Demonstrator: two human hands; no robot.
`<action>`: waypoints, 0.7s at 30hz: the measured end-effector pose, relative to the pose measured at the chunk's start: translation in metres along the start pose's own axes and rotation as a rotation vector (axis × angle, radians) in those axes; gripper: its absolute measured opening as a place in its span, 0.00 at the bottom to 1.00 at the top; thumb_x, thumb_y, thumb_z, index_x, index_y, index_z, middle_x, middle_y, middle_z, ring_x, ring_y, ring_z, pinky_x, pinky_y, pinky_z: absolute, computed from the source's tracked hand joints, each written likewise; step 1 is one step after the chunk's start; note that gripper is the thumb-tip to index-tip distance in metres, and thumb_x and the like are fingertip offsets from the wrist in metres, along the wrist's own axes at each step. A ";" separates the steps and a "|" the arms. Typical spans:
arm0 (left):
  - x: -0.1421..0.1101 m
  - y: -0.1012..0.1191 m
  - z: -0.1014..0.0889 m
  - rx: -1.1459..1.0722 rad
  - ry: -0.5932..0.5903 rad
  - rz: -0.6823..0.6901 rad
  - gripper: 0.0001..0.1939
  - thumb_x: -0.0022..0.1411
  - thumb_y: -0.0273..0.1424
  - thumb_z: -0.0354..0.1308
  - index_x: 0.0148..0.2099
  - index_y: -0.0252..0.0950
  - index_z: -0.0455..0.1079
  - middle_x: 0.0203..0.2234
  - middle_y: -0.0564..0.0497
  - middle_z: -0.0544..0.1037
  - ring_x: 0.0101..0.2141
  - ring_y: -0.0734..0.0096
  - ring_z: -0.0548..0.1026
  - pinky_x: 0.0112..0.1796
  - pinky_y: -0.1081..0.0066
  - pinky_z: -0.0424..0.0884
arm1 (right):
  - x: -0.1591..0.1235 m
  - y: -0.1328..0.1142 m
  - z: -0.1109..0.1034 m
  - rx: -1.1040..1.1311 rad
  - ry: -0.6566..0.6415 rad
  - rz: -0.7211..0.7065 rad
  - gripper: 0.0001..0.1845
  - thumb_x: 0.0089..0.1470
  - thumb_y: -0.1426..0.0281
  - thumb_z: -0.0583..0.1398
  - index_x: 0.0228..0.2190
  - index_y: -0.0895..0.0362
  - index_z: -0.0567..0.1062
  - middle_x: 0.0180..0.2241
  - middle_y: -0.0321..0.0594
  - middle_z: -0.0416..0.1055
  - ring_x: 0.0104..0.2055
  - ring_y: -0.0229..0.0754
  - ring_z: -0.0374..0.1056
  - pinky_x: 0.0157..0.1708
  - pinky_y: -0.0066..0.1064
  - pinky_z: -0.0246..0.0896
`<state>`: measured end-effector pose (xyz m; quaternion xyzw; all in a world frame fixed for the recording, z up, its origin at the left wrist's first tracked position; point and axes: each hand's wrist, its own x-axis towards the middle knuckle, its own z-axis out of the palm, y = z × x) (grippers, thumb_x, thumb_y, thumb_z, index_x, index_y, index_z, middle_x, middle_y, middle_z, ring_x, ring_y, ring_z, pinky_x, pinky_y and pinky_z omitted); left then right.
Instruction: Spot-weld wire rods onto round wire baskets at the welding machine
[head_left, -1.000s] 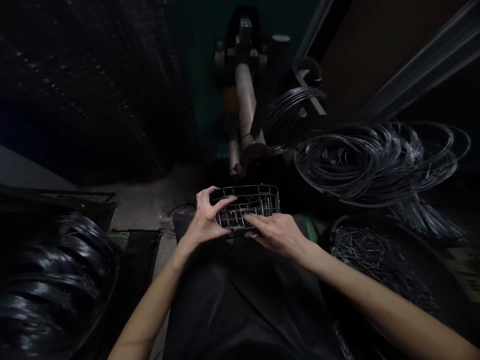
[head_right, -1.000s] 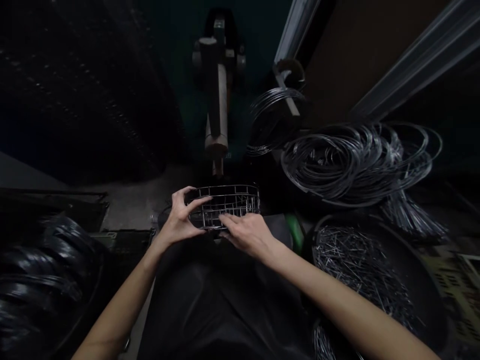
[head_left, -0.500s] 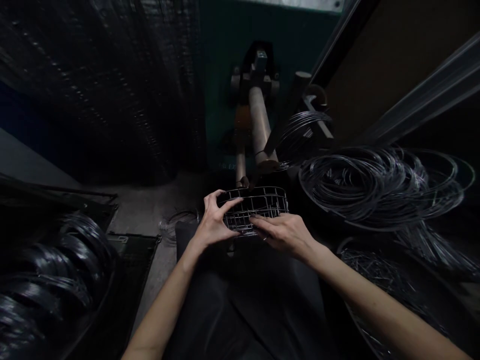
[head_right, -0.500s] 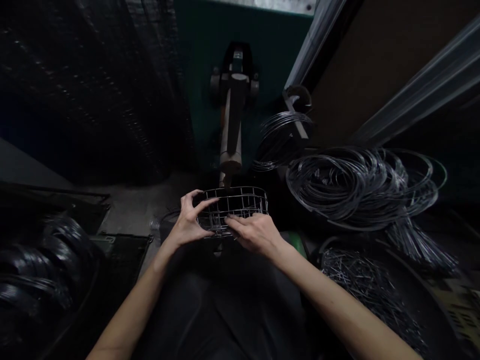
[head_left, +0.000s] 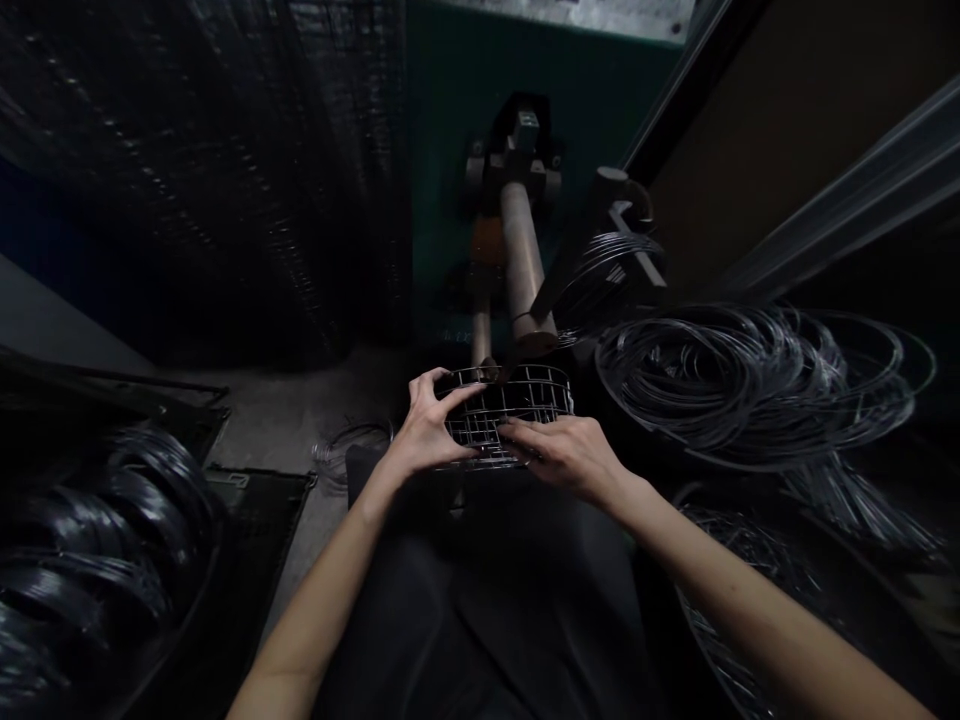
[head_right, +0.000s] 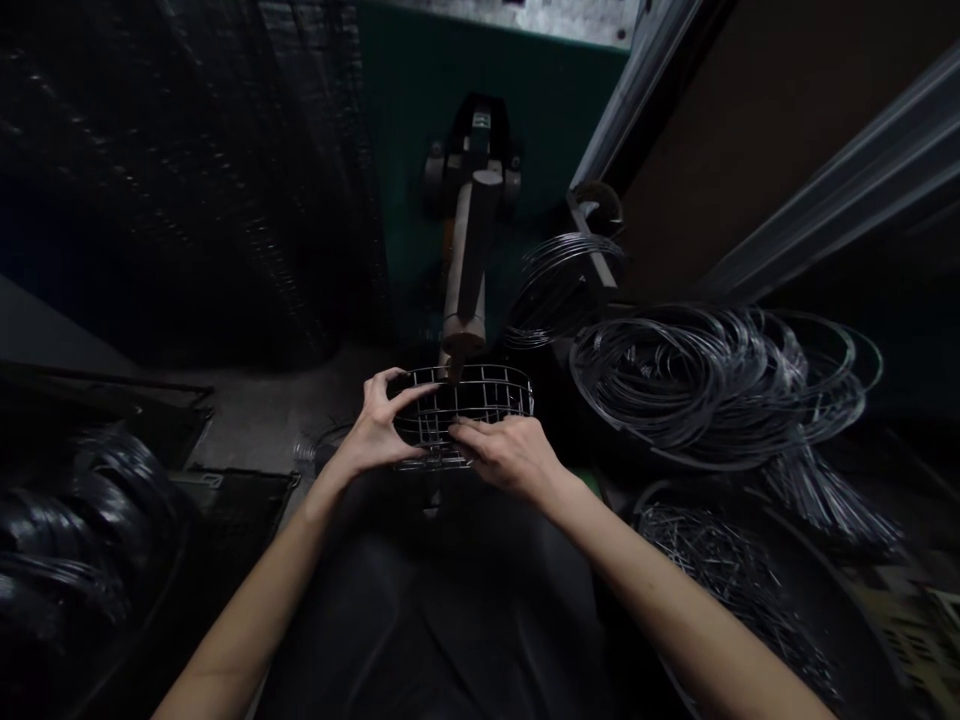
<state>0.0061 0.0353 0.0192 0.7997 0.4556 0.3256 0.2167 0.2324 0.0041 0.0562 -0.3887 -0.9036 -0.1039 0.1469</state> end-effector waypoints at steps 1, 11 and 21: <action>0.000 0.000 0.000 -0.005 0.002 -0.002 0.42 0.39 0.39 0.73 0.58 0.46 0.66 0.53 0.44 0.52 0.55 0.48 0.55 0.55 0.47 0.61 | 0.000 0.000 -0.001 0.016 -0.024 0.014 0.13 0.58 0.68 0.57 0.44 0.49 0.77 0.43 0.34 0.76 0.26 0.37 0.73 0.24 0.27 0.59; 0.019 -0.006 -0.006 -0.024 -0.025 -0.056 0.43 0.37 0.40 0.74 0.57 0.50 0.67 0.52 0.46 0.54 0.54 0.48 0.56 0.56 0.46 0.61 | 0.010 0.002 -0.002 0.083 -0.119 0.196 0.15 0.61 0.69 0.55 0.47 0.47 0.76 0.42 0.34 0.77 0.30 0.38 0.74 0.23 0.26 0.57; 0.036 -0.015 -0.007 -0.006 0.013 -0.027 0.42 0.37 0.39 0.74 0.57 0.48 0.68 0.51 0.46 0.54 0.54 0.50 0.56 0.56 0.47 0.60 | 0.004 0.011 0.008 0.027 0.094 0.334 0.11 0.62 0.67 0.56 0.36 0.51 0.79 0.39 0.36 0.76 0.31 0.34 0.70 0.23 0.22 0.55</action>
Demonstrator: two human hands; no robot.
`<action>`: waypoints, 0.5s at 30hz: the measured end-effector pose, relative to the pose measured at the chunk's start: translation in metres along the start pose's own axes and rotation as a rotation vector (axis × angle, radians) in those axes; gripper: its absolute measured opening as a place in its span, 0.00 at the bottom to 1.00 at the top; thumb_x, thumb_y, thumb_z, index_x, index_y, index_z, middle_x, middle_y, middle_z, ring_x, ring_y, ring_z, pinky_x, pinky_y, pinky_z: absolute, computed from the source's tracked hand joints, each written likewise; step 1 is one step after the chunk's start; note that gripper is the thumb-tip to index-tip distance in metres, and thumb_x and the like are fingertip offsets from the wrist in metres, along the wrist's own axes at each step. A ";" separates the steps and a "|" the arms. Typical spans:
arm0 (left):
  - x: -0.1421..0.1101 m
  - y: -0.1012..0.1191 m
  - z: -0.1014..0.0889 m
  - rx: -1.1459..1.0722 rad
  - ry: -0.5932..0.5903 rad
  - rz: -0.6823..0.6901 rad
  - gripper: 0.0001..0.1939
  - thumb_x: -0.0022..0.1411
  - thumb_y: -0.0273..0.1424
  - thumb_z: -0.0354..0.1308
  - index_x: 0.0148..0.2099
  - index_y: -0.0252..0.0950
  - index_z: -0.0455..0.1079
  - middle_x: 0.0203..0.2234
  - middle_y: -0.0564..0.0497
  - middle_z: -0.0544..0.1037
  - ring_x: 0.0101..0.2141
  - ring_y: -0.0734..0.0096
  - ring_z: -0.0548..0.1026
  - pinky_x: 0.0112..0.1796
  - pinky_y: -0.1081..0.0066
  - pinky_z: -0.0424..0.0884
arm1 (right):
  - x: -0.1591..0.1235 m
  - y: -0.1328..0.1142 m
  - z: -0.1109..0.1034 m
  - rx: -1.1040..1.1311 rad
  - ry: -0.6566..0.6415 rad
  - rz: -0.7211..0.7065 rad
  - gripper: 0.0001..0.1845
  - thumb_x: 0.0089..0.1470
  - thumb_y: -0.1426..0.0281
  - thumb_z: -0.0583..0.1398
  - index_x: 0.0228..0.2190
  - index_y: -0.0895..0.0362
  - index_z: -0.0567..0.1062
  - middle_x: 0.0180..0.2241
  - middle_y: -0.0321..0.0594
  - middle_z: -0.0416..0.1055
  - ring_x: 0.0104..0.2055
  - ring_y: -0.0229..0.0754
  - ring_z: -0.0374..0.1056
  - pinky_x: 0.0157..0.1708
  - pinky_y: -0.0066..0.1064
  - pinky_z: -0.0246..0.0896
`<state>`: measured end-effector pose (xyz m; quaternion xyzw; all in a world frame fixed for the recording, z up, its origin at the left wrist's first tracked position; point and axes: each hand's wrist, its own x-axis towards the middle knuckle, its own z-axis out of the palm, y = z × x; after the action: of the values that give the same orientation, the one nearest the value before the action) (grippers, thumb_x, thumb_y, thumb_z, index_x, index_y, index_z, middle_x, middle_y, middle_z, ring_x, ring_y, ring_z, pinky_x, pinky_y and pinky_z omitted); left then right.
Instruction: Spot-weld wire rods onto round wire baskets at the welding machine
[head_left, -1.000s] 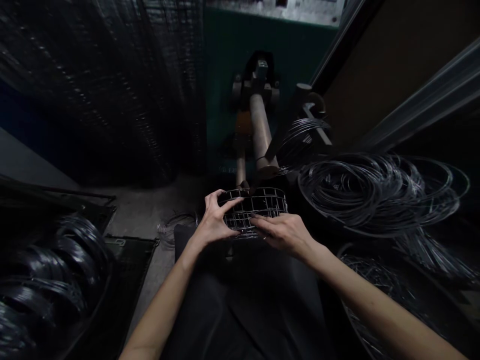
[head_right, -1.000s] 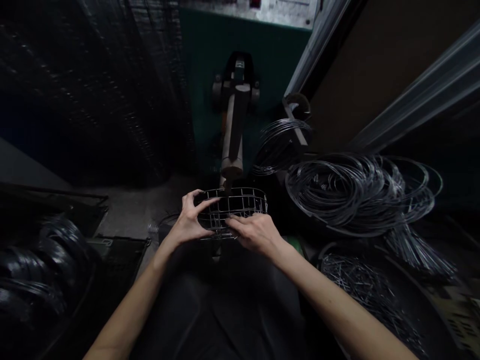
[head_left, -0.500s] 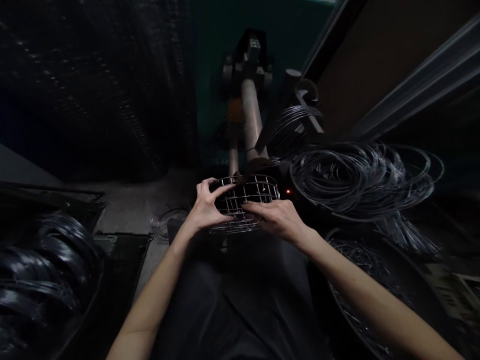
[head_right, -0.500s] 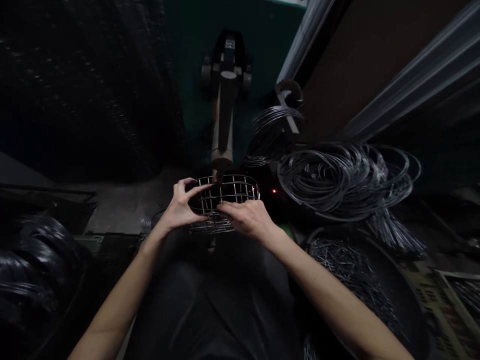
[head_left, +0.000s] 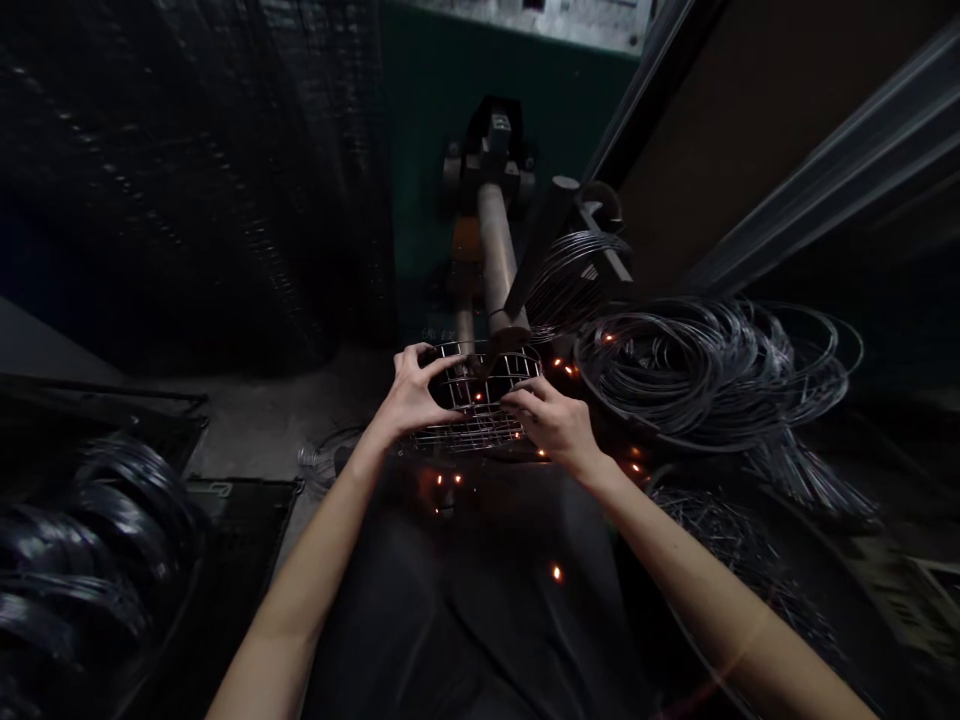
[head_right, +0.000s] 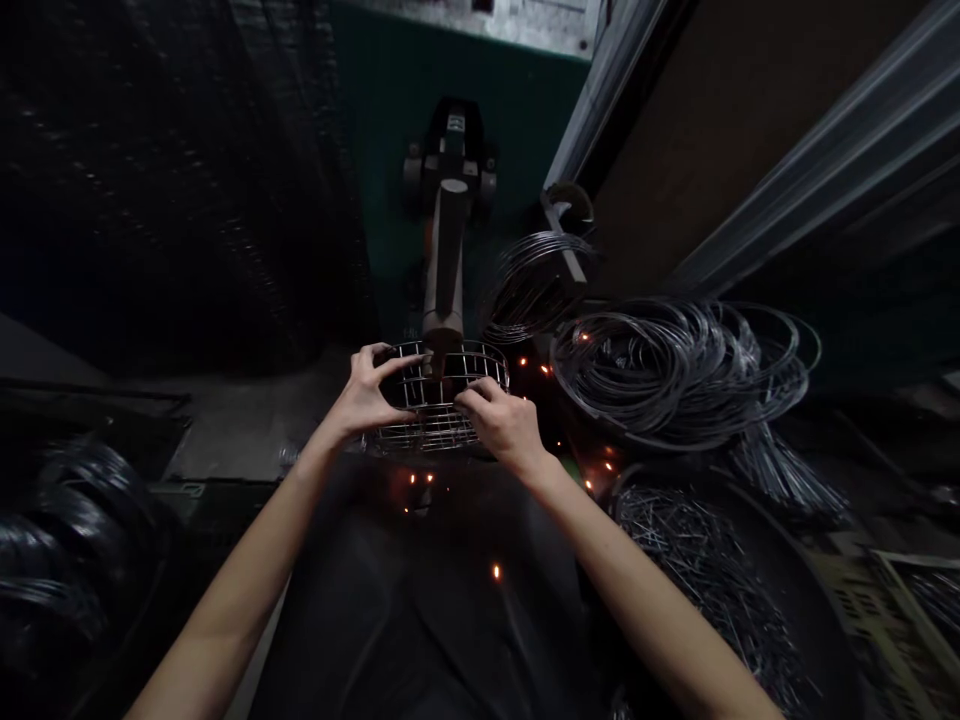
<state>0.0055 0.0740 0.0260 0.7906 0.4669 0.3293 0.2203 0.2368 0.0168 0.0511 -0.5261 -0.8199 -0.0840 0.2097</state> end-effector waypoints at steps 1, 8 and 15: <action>0.003 -0.002 0.000 0.000 0.002 -0.005 0.42 0.36 0.39 0.75 0.57 0.48 0.68 0.51 0.46 0.54 0.54 0.49 0.56 0.56 0.47 0.60 | 0.002 0.002 0.001 -0.005 0.007 0.023 0.10 0.61 0.67 0.56 0.36 0.51 0.79 0.38 0.37 0.75 0.30 0.33 0.69 0.22 0.22 0.53; 0.030 -0.018 -0.002 -0.015 -0.019 -0.049 0.40 0.39 0.42 0.73 0.57 0.48 0.68 0.52 0.46 0.56 0.55 0.50 0.57 0.58 0.49 0.58 | 0.030 0.010 0.010 0.082 0.010 0.126 0.10 0.60 0.64 0.57 0.35 0.52 0.78 0.37 0.39 0.70 0.30 0.36 0.66 0.24 0.25 0.54; -0.016 -0.054 0.007 -0.142 -0.023 -0.037 0.67 0.34 0.50 0.72 0.69 0.46 0.37 0.64 0.39 0.40 0.64 0.39 0.42 0.59 0.41 0.50 | -0.004 0.013 -0.032 0.604 0.113 0.453 0.27 0.63 0.52 0.45 0.36 0.55 0.76 0.36 0.43 0.72 0.39 0.43 0.69 0.41 0.34 0.64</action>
<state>-0.0274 0.0850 -0.0194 0.7679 0.4542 0.3487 0.2873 0.2579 0.0071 0.0771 -0.6030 -0.6580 0.1809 0.4132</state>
